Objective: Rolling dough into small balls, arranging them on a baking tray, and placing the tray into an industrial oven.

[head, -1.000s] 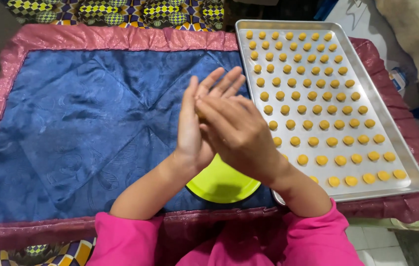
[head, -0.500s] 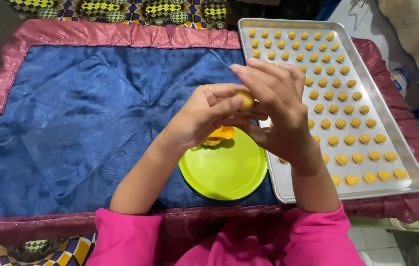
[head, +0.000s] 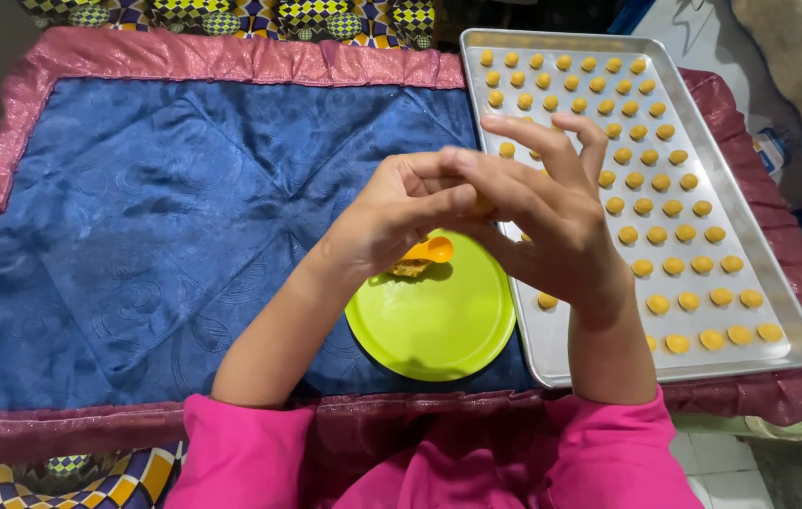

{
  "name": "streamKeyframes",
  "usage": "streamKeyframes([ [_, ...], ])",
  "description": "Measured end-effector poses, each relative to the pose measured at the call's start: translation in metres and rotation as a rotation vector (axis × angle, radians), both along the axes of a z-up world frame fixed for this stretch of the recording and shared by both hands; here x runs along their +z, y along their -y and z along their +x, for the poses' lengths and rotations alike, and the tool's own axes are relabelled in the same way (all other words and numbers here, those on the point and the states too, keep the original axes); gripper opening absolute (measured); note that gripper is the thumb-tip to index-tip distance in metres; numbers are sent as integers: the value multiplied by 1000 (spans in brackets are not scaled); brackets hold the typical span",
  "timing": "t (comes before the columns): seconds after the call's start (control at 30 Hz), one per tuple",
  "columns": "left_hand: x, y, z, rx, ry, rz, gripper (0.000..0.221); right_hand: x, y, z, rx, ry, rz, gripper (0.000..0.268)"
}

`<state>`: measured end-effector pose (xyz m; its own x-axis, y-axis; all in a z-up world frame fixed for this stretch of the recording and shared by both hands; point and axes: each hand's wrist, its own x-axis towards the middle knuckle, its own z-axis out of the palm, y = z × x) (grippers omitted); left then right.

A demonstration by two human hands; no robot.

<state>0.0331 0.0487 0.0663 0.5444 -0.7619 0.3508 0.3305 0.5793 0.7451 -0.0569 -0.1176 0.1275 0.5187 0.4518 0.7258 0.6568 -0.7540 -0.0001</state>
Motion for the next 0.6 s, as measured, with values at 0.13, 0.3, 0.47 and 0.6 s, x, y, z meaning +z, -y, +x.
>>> streamKeyframes([
  [0.13,-2,1,0,-45,10,-70,42,3,-2,-2,-32,95,-57,38],
  [0.3,1,-2,0,-77,47,-57,52,7,0,-6,-14,67,-29,33],
  [0.47,-7,8,-8,-105,35,21,45,11,8,-24,76,57,-41,38],
  [0.6,-5,13,-26,-256,58,15,72,-3,28,-62,24,0,20,30],
])
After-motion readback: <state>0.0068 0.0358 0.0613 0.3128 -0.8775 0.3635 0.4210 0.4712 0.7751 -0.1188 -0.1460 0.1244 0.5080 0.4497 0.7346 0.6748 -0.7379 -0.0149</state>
